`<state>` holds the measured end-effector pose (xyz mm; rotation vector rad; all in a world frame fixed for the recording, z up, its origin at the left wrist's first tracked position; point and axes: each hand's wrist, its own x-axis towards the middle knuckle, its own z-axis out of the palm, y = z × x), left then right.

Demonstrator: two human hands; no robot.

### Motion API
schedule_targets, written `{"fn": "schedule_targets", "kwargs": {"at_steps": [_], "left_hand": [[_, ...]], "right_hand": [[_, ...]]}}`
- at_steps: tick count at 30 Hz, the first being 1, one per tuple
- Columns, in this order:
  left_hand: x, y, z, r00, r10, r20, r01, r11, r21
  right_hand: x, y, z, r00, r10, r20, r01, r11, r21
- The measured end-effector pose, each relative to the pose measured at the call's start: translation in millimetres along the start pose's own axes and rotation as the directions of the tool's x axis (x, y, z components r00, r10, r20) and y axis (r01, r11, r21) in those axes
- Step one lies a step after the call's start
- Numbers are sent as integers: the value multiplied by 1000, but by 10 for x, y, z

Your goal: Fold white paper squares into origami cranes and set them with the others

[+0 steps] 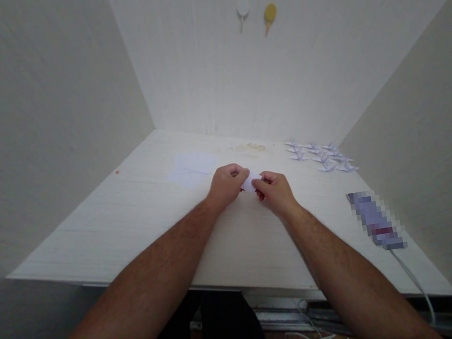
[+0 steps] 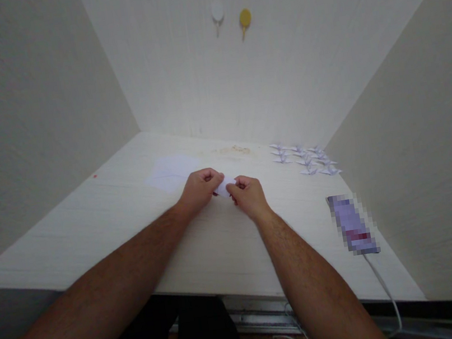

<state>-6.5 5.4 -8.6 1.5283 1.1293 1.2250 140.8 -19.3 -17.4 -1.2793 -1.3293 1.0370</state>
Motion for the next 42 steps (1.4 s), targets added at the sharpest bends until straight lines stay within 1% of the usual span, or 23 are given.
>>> {"fn": "schedule_targets", "kwargs": {"at_steps": [2,5,8,13,15,16,18,20,24,29,33,38,40,42], "left_hand": [[7,-6,-5,1000,18,21,-19,999,45],[11,1,-5,999,26,32,-29,996,88],[7,13,4,1000,25,17,-26,995,92],[0,7,11,999,31,-23,-28,994,102],[0,-2,6,999,33,1,-33,995,98],[1,-6,3,999,28,30,-31,995,91],[4,-16,0,996,1,90,-7,998,68],[8,-23,0,993,-36,117,31,999,44],[16,-24,-3,996,-59,73,58,998,20],[12,-12,-12,998,-63,30,62,998,29],[7,-12,-4,998,-61,18,61,998,-16],[1,-11,18,996,-84,4,84,982,-170],[-3,-2,18,995,-101,6,100,978,-182],[-7,6,11,994,-106,33,110,983,-150]], "right_hand": [[1,5,0,1000,9,-13,-9,1000,3],[8,12,-5,1000,27,4,-27,999,28],[14,11,-13,999,38,28,-39,998,42],[12,0,-27,999,18,31,-19,1000,24],[5,-2,-35,1000,15,25,-15,1000,12],[1,-3,-40,1000,17,20,-17,1000,12],[-4,-2,-47,1000,25,16,-25,1000,16],[-5,0,-48,999,34,14,-34,999,19],[2,-5,-39,999,44,5,-44,999,20],[-4,-43,-38,998,37,47,-38,999,8],[-3,-44,-42,999,15,38,-14,1000,-22],[8,-16,-50,999,-22,39,24,999,-36],[6,-18,-53,999,-24,32,26,998,-62],[0,-26,-56,1000,-24,15,26,994,-108]]}}
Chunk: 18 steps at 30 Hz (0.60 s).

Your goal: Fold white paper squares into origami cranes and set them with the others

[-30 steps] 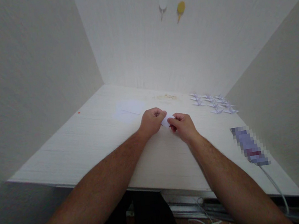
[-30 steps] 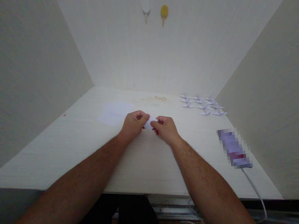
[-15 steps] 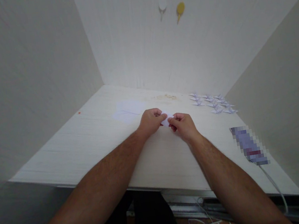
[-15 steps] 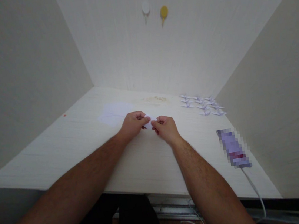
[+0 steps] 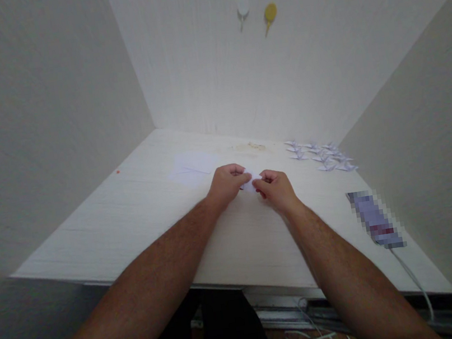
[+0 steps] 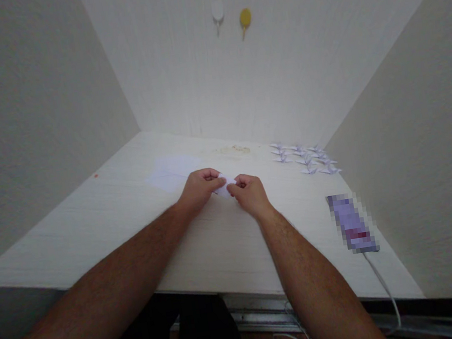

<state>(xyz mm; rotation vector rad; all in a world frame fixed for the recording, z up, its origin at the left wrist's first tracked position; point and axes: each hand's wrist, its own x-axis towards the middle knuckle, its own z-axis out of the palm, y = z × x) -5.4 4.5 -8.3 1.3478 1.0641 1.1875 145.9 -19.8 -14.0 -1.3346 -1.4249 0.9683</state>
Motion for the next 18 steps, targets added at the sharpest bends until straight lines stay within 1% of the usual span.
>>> {"fn": "schedule_targets", "kwargs": {"at_steps": [3,7,9,13,18], "left_hand": [[-3,0,-16,997,-9,71,5,998,57],[-6,-8,-23,991,-10,132,0,997,74],[-10,0,-16,993,-7,117,-1,998,69],[-12,25,-1,999,16,30,-18,998,59],[10,9,-6,997,69,-30,-65,991,121]], "right_hand": [[-14,-12,-4,1000,-4,-28,3,999,-42],[-29,-23,-5,999,-18,-44,15,998,-62],[-25,-28,-4,999,-27,-36,25,998,-65],[0,-27,-2,999,-49,-5,49,997,-53],[9,2,4,999,-45,5,45,996,-77]]}}
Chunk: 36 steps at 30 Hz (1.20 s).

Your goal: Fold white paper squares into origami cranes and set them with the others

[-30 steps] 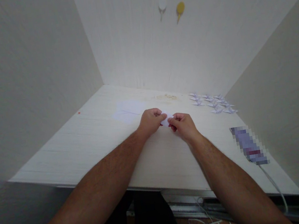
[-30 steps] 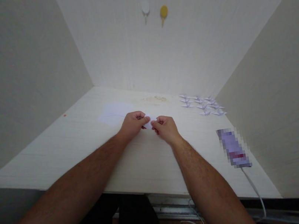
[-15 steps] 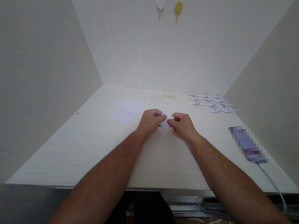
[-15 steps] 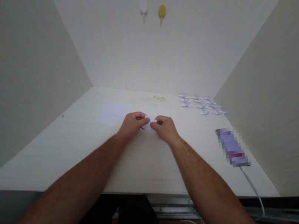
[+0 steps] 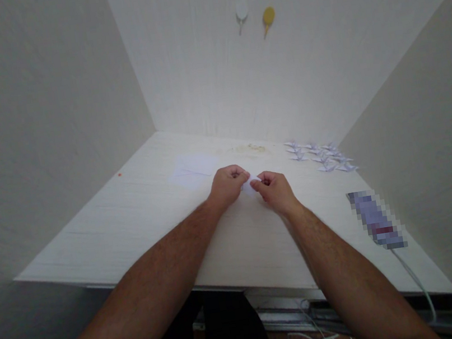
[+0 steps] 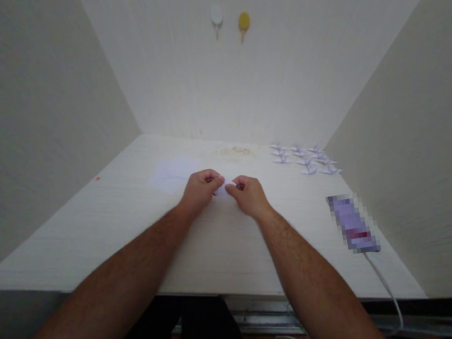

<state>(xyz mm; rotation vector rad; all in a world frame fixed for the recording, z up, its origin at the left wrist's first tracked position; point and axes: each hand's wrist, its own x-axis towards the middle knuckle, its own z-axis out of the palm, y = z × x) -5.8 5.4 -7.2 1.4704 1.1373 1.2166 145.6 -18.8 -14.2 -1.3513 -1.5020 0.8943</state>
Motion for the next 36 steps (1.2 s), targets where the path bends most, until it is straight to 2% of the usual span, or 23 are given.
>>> {"fn": "schedule_targets", "kwargs": {"at_steps": [6,11,16,18,19,20,22,23,24,26,29,34,36], "left_hand": [[16,-30,-10,997,61,48,-58,996,-63],[3,-27,-27,989,105,105,-105,994,0],[-12,-17,-20,995,92,46,-94,995,35],[0,-12,-27,1000,-9,25,11,998,-61],[9,-8,-37,994,-98,50,104,983,-151],[18,-3,-49,975,-199,104,219,944,-248],[31,11,-81,898,-362,252,436,814,-383],[33,17,-98,864,-401,305,499,766,-405],[30,23,-112,848,-412,333,524,750,-405],[18,31,-132,857,-389,339,503,775,-383],[-4,33,-144,878,-331,344,449,819,-357],[-13,38,-135,895,-277,349,390,865,-315],[-16,43,-125,902,-256,348,364,883,-294]], "right_hand": [[0,14,6,996,9,-94,-6,999,40],[-5,-25,-13,992,47,-118,-29,988,150],[-11,-17,6,995,4,-99,14,984,177],[-14,9,15,987,-62,-146,86,982,166],[-16,22,15,980,-104,-171,129,981,145],[-19,35,12,970,-148,-192,171,979,114],[-26,55,-6,950,-236,-204,246,969,26],[-29,62,-18,941,-275,-197,276,961,-21],[-31,69,-32,933,-310,-183,303,951,-64],[-31,80,-59,923,-357,-143,343,932,-115],[-22,88,-99,932,-354,-83,349,935,-66],[-7,37,-185,974,-224,25,217,961,170],[0,8,-218,981,-183,58,167,962,217]]}}
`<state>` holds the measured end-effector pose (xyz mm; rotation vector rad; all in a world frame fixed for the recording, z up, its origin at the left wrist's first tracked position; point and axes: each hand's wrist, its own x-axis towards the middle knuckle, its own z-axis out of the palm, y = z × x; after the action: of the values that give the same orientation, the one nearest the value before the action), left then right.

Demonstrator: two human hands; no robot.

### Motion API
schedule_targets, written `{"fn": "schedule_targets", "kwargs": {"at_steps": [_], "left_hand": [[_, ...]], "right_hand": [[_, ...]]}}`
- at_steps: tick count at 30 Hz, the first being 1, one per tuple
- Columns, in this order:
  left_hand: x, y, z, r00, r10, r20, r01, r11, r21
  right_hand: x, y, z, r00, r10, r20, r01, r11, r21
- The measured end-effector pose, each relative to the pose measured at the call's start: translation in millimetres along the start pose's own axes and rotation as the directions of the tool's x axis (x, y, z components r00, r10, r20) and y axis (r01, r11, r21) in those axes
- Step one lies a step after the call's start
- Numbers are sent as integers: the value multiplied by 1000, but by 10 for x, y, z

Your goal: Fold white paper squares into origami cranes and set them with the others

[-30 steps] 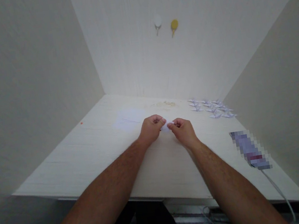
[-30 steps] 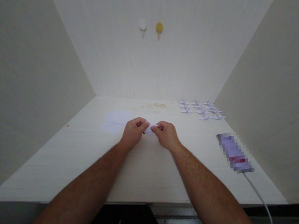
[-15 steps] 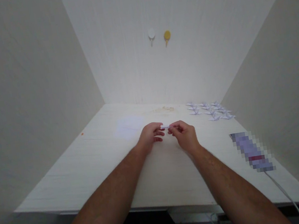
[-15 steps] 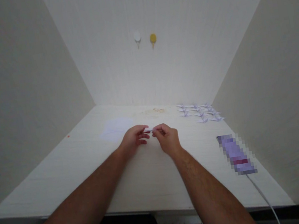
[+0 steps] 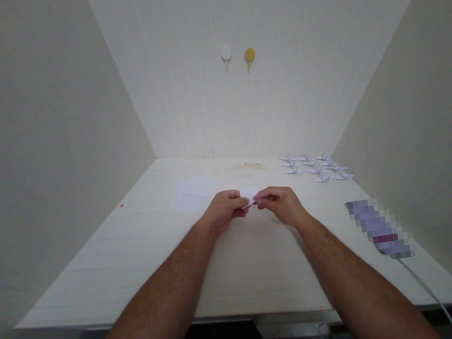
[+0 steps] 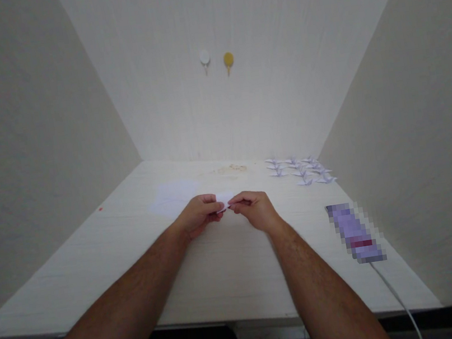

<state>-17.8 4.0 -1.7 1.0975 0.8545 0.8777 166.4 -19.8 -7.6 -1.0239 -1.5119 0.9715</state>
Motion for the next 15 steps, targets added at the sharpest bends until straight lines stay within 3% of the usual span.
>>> {"fn": "schedule_targets", "kwargs": {"at_steps": [8,15], "left_hand": [[-8,-3,65,987,159,2,-157,975,160],[-37,29,114,979,204,-11,-197,953,230]], "right_hand": [[55,-2,-35,996,80,-40,-75,992,105],[50,-56,-8,985,112,-132,-99,990,105]]}}
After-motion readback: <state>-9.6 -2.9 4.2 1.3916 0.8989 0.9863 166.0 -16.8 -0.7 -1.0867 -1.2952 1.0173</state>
